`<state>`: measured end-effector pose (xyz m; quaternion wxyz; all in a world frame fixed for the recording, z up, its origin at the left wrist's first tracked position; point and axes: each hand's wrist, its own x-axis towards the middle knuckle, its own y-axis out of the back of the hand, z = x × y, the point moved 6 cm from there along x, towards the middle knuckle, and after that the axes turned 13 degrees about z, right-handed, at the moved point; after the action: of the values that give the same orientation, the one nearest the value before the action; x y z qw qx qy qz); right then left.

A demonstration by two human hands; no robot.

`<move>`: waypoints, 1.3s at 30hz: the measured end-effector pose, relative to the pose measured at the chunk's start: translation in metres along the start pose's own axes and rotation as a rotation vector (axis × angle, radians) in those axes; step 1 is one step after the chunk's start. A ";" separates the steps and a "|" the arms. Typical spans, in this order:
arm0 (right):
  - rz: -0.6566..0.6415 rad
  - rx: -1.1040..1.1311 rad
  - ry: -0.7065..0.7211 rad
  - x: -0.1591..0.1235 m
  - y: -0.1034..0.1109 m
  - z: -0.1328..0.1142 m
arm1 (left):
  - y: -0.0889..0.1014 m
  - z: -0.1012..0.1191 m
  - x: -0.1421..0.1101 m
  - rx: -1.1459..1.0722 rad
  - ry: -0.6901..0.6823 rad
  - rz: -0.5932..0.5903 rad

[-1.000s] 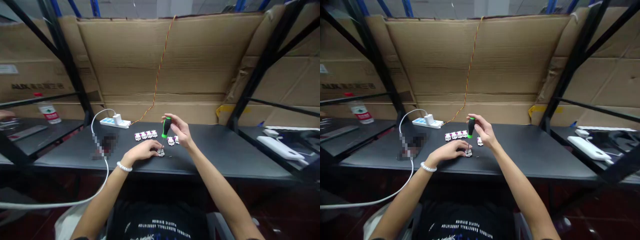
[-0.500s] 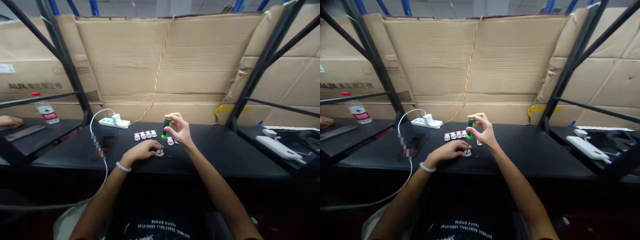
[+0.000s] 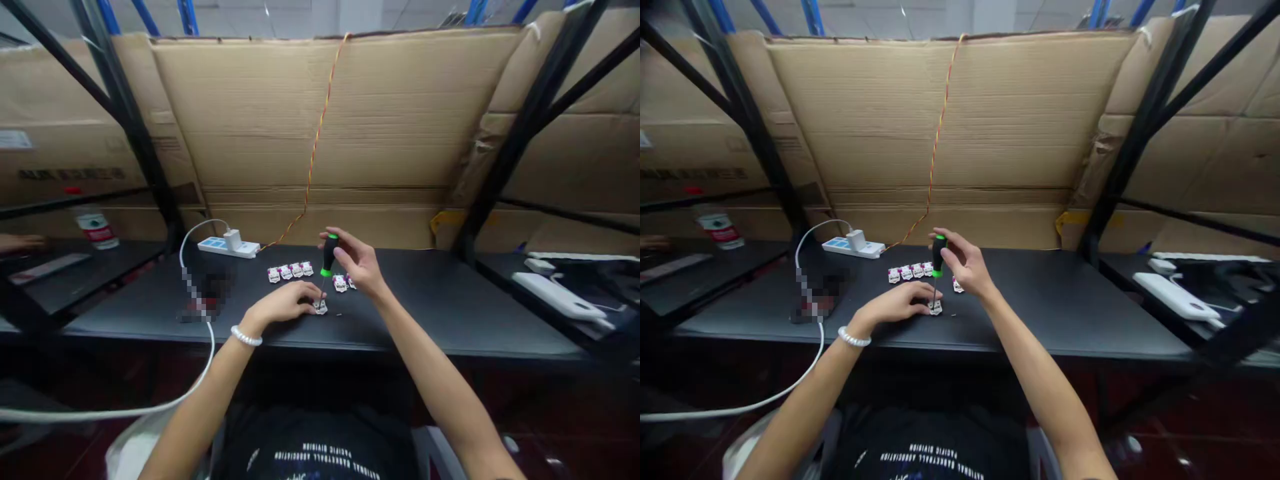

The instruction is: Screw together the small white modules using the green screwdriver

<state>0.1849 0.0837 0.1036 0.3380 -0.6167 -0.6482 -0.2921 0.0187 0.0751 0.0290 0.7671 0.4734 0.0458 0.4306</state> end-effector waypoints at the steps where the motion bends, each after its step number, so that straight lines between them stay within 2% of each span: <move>1: -0.030 0.025 -0.013 -0.001 -0.001 0.000 | 0.000 0.000 0.000 -0.001 0.003 0.001; 3: -0.022 0.019 0.024 -0.001 -0.001 -0.001 | 0.001 0.000 0.000 -0.002 0.010 0.010; 7: 0.142 -0.097 0.143 0.001 0.007 -0.007 | 0.000 -0.001 0.001 -0.003 0.012 0.015; 9: 0.114 -0.057 0.106 0.000 0.004 -0.005 | 0.000 -0.001 0.001 -0.002 0.008 0.007; 11: 0.026 0.008 0.066 -0.001 0.000 -0.005 | -0.001 -0.001 0.000 0.000 0.000 0.005; 13: -0.022 0.014 0.084 -0.003 -0.002 -0.007 | 0.000 -0.001 0.000 -0.001 0.003 0.010; 17: 0.065 -0.110 0.208 -0.003 0.002 -0.013 | 0.000 0.001 0.000 0.001 0.013 0.011; 19: 0.116 -0.134 0.212 -0.002 0.005 -0.013 | 0.000 0.002 0.001 0.010 0.007 0.001; 24: -0.008 -0.004 0.107 -0.004 -0.002 -0.007 | 0.001 0.002 0.000 0.011 0.011 0.003; 29: 0.115 -0.155 0.228 -0.003 0.005 -0.014 | 0.000 0.001 0.000 0.010 0.012 0.009; 35: -0.013 -0.078 0.147 -0.005 -0.002 -0.013 | 0.001 0.003 0.000 -0.008 0.001 0.007; 39: 0.093 -0.199 0.215 -0.006 0.003 -0.014 | 0.001 0.002 0.000 0.014 0.007 0.020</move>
<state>0.1889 0.0691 0.1074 0.3556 -0.6417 -0.5470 -0.4033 0.0187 0.0740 0.0308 0.7591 0.4776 0.0468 0.4398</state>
